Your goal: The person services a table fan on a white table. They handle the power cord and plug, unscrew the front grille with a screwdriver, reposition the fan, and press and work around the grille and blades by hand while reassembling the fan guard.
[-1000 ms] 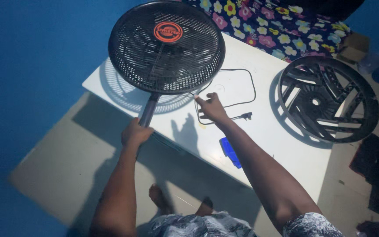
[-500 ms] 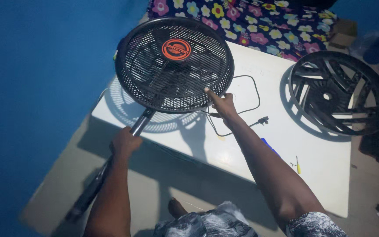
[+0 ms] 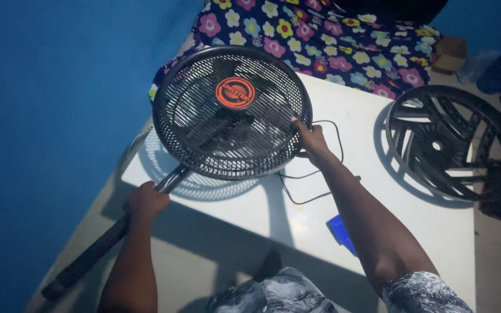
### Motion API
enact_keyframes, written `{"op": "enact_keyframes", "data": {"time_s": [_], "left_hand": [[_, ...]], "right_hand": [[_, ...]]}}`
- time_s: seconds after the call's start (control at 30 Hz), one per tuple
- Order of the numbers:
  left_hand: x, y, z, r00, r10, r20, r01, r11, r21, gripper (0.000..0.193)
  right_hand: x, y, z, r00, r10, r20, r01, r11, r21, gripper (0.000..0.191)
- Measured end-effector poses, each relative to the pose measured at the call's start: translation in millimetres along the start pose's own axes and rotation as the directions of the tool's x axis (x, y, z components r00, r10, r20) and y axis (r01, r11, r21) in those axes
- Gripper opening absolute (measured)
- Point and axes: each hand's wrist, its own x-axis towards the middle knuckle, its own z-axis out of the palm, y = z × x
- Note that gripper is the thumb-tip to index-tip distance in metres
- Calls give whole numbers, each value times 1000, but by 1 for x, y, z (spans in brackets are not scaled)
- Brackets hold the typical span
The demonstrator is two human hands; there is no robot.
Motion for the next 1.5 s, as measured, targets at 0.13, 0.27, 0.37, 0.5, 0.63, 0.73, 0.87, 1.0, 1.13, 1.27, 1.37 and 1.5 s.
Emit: {"op": "enact_keyframes", "data": {"time_s": [0.13, 0.27, 0.37, 0.5, 0.63, 0.73, 0.87, 1.0, 1.13, 1.27, 1.37, 1.5], "left_hand": [[15, 1, 0, 996, 49, -72, -52, 998, -33, 33], [36, 24, -9, 977, 70, -202, -107, 979, -176, 33], [47, 57, -16, 986, -126, -109, -22, 553, -833, 54], [55, 113, -21, 991, -115, -71, -10, 463, -886, 86], [64, 129, -20, 965, -162, -205, -82, 557, -827, 92], [80, 129, -26, 935, -118, -335, -208, 580, -788, 84], [98, 126, -38, 960, -65, -273, -202, 516, -833, 64], [112, 121, -43, 954, -45, -297, -221, 565, -795, 60], [123, 120, -46, 948, -41, -315, -249, 520, -817, 60], [128, 116, -53, 980, 23, -198, -188, 437, -879, 57], [133, 111, -58, 979, 82, -188, -204, 500, -842, 56], [147, 112, -61, 967, 80, -242, -252, 446, -859, 67]], "right_hand": [[14, -6, 2, 1000, 24, -11, -24, 1000, 14, 69], [20, -5, 6, 996, 26, -88, -21, 998, 52, 62], [24, -4, 12, 990, -4, -142, 8, 1000, 25, 62], [26, 1, 14, 978, -123, -171, 129, 991, 24, 60], [32, 3, 11, 981, -1, -192, 13, 998, 61, 57], [32, 3, 9, 996, 36, -86, -27, 994, 109, 57], [30, -2, 10, 994, 104, -23, -103, 994, 40, 64], [29, -4, 12, 988, 154, 1, -154, 988, -10, 67], [33, -6, 16, 992, 117, -56, -118, 993, -28, 67], [40, -9, 24, 987, 115, -109, -116, 993, 2, 64], [42, -10, 25, 988, 101, -114, -98, 995, 36, 62], [43, -12, 29, 995, 75, -66, -72, 996, 48, 59]]}}
